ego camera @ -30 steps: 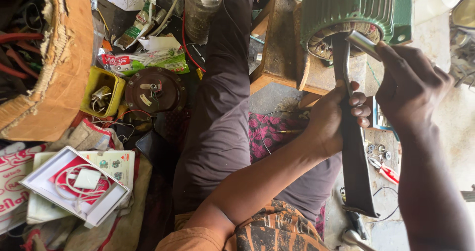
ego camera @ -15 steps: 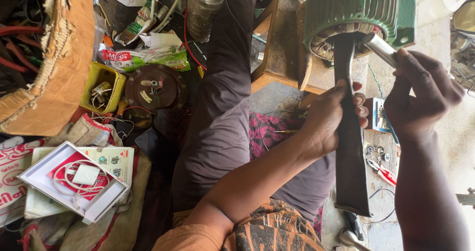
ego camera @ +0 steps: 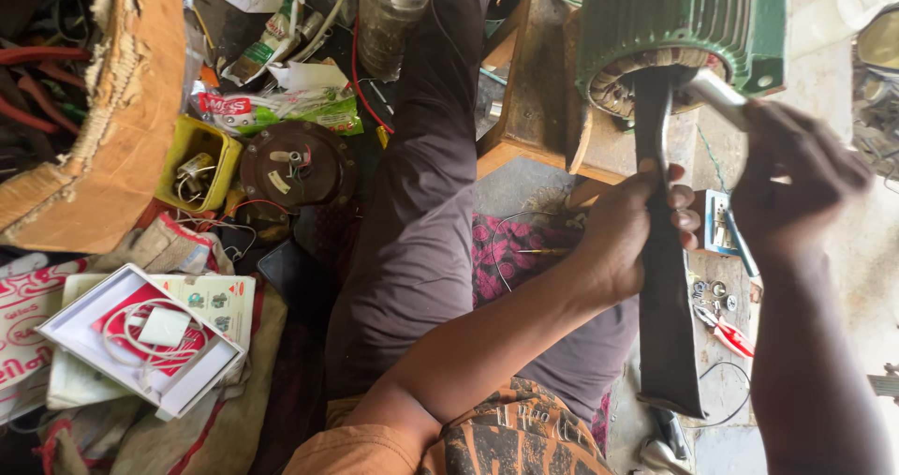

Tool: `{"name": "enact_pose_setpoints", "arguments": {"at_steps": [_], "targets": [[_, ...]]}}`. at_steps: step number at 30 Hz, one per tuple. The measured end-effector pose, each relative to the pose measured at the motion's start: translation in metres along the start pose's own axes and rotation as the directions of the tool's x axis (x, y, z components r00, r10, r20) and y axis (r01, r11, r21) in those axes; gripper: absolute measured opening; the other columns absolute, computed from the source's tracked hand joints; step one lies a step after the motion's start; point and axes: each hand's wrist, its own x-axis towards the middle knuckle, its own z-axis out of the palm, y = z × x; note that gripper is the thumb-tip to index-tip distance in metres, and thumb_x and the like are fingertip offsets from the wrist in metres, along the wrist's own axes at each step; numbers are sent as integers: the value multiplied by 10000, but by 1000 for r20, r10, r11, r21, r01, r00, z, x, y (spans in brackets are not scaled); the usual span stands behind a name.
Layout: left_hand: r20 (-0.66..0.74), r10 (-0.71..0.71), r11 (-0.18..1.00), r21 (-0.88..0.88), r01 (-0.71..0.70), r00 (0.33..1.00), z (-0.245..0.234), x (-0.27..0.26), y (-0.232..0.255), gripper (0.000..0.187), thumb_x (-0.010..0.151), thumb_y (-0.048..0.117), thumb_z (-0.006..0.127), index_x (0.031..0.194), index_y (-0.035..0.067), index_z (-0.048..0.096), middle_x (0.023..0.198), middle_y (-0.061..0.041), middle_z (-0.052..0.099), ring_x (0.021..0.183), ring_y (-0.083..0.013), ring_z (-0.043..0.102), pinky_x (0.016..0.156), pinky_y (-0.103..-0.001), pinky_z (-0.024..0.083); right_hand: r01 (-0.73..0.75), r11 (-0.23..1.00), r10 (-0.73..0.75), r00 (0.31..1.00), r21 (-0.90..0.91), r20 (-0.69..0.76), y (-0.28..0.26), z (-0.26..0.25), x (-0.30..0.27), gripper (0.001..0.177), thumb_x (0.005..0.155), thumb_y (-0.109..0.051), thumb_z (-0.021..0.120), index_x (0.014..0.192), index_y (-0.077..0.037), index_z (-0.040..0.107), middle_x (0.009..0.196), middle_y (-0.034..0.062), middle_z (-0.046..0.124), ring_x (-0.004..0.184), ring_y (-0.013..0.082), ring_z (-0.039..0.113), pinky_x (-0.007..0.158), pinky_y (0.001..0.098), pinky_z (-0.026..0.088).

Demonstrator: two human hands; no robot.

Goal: The person uses a metal bar and a cylindrical tool to repeatedly tap and adjust the internal windings of a green electric motor. They also use a screwdriver to make adjustments to the motor's interior.

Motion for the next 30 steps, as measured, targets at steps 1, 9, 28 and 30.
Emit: {"name": "enact_pose_setpoints", "arguments": {"at_steps": [1,9,28,30], "targets": [[-34,0,999,37,1,999,0,-1,2,214,1183,331,401,1148,145,501,809,42,505,692,-94,513,632,-278,464,-8,1000,8,1000,19,-14,2,2,-3,198,1078,124,611,1231,58,716,1178,206,748,1010,293,765,853,333,583],[-88,7,994,110,2,996,8,0,8,308,1171,381,355,1170,123,524,809,41,517,684,-98,519,628,-296,479,-77,995,81,995,67,-62,16,-3,-21,291,1045,126,558,1285,63,710,1196,209,734,1020,289,742,869,326,570],[-156,-34,997,64,44,987,8,4,7,278,1144,383,385,1137,149,534,793,56,527,663,-81,515,631,-273,463,-11,998,15,998,58,-66,9,6,-13,233,1074,136,628,1267,52,729,1181,223,746,1027,303,761,869,340,577],[-65,-9,999,36,11,998,6,1,7,266,1153,370,384,1144,143,522,795,55,519,669,-82,514,623,-278,460,11,999,-7,997,43,-80,10,4,-14,211,1079,148,648,1251,64,735,1161,228,746,1008,309,758,853,352,573]]}}
